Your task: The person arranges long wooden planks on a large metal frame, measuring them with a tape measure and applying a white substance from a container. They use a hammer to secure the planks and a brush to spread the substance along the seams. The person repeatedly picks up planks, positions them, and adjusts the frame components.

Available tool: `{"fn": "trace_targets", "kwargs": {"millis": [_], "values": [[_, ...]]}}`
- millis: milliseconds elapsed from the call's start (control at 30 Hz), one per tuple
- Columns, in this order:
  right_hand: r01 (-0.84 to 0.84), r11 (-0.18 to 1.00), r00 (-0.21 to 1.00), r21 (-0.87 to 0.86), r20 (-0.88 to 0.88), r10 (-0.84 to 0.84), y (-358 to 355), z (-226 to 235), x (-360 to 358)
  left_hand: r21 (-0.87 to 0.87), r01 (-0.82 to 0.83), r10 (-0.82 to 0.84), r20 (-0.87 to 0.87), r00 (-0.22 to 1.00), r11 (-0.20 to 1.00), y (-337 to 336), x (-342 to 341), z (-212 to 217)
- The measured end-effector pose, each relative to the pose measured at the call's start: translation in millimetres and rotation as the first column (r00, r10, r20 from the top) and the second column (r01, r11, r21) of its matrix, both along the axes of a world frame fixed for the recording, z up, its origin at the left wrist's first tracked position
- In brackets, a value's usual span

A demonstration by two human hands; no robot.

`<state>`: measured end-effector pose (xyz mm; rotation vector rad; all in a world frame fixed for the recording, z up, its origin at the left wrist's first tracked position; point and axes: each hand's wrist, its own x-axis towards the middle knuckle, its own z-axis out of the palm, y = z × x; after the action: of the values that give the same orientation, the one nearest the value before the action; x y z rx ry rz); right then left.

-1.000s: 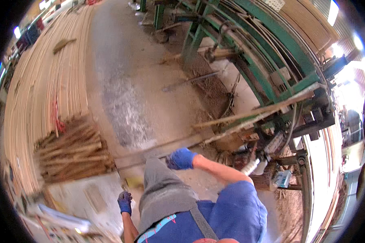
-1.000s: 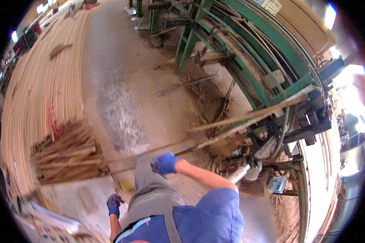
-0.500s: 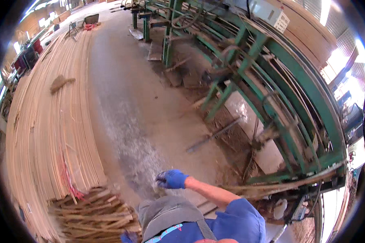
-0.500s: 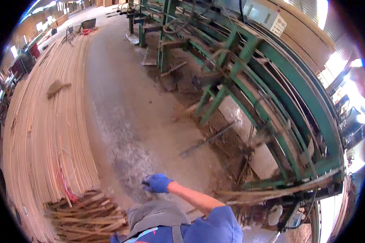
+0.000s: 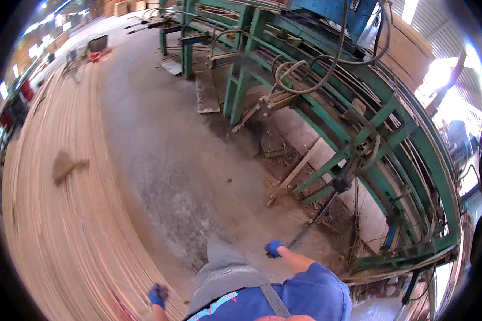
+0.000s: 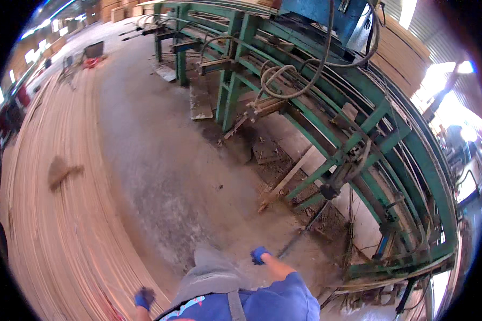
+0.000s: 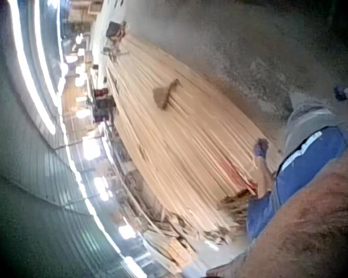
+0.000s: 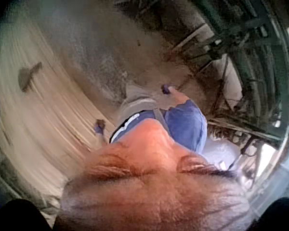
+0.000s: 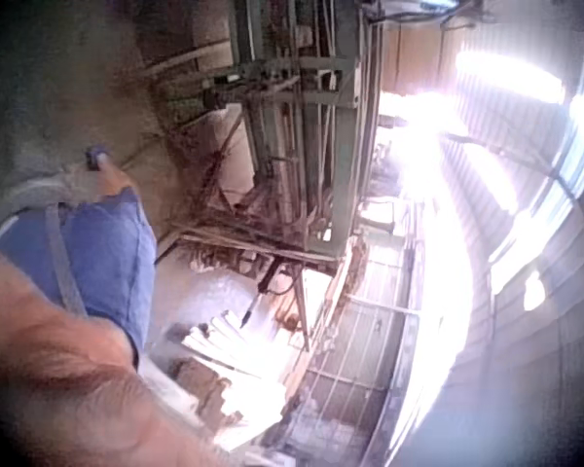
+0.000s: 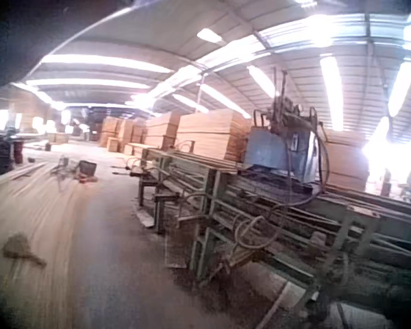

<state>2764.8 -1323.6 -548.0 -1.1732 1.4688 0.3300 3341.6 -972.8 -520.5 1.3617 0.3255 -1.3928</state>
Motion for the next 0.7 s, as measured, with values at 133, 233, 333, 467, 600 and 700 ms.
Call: {"fn": "trace_targets", "kwargs": {"millis": [133, 233, 333, 467, 600, 700], "values": [[0.291, 0.922, 0.95, 0.257, -0.189, -0.247, -93.0, -14.6, 52.7, 0.072, -0.058, 0.015, 0.496, 0.868, 0.996, -264.4, 176.1, 140.7], [-0.633, 0.442, 0.768, -0.635, -0.445, 0.462, -189.7, -6.0, 207.3, -0.37, 0.05, -0.036, 0.045, 0.998, 0.928, -267.8, 348.2, 25.2], [-0.686, 0.677, 0.728, -0.267, -0.267, 0.631, -375.4, 35.0, 432.5, 0.173, -0.443, 0.431, 0.104, 0.897, 0.88, -313.6, 330.2, -8.8], [-0.123, 0.946, 0.921, -0.299, 0.32, 0.221, -536.4, 87.8, 700.7, 0.317, -0.022, 0.045, -0.066, 0.997, 0.948, -406.9, 352.0, 14.8], [-0.127, 0.921, 0.785, -0.369, 0.531, 0.321, -659.7, 149.5, 902.5, 0.328, 0.026, 0.003, -0.089, 0.996, 0.944, -534.0, 480.8, 19.7], [0.155, 0.983, 0.779, 0.095, 0.6, -0.181, -742.1, 98.4, 950.5, 0.297, 0.037, -0.02, -0.06, 0.998, 0.954, -657.3, 628.9, 17.6]]}}
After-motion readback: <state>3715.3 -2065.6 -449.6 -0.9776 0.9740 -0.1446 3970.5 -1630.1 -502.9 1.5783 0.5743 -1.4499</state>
